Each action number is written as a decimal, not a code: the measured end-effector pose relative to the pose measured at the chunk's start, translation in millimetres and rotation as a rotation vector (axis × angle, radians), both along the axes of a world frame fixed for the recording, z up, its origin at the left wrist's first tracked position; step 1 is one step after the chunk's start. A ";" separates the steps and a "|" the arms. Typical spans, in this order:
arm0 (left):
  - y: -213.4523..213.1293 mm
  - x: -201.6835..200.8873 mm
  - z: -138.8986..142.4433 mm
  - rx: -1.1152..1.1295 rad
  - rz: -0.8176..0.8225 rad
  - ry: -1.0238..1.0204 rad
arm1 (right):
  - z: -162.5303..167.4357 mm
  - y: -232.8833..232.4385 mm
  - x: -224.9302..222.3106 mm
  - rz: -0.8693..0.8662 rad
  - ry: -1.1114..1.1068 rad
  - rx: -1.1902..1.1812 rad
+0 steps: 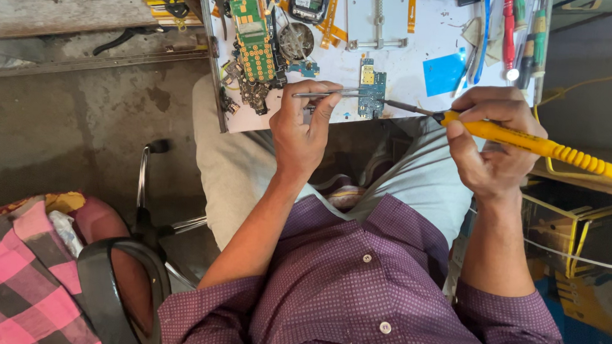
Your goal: The person sits at a repair bench and solders components on a phone motherboard, holding the board with tweezers in one hand and a soldering iron in the other. They apply solder wire to the board, rework several points, then set the iron aside and handle the board by hand.
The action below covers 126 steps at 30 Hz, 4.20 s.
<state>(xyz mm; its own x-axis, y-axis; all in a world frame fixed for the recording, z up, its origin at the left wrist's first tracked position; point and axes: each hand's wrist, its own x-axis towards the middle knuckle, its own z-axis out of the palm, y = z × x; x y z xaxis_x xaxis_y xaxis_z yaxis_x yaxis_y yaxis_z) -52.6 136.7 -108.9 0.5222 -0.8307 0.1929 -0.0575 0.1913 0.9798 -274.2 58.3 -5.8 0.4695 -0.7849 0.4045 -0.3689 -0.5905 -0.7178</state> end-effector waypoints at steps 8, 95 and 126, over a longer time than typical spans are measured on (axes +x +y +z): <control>-0.3 -1.2 -5.5 -0.070 0.007 0.085 | -5.1 1.9 1.8 -0.028 -0.063 -0.004; -1.1 -1.1 -2.7 -0.022 0.026 0.044 | -7.1 2.2 4.1 -0.015 -0.047 0.016; -0.7 -1.8 -5.6 -0.043 0.031 0.087 | -9.6 2.6 0.8 0.015 -0.037 0.012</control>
<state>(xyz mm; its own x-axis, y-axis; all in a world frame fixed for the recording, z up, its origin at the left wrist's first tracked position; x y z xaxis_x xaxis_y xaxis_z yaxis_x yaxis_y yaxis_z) -54.4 135.9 -114.5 0.5641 -0.8057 0.1806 0.0213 0.2328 0.9723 -273.5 61.0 -15.4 0.4659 -0.7827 0.4127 -0.3333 -0.5873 -0.7376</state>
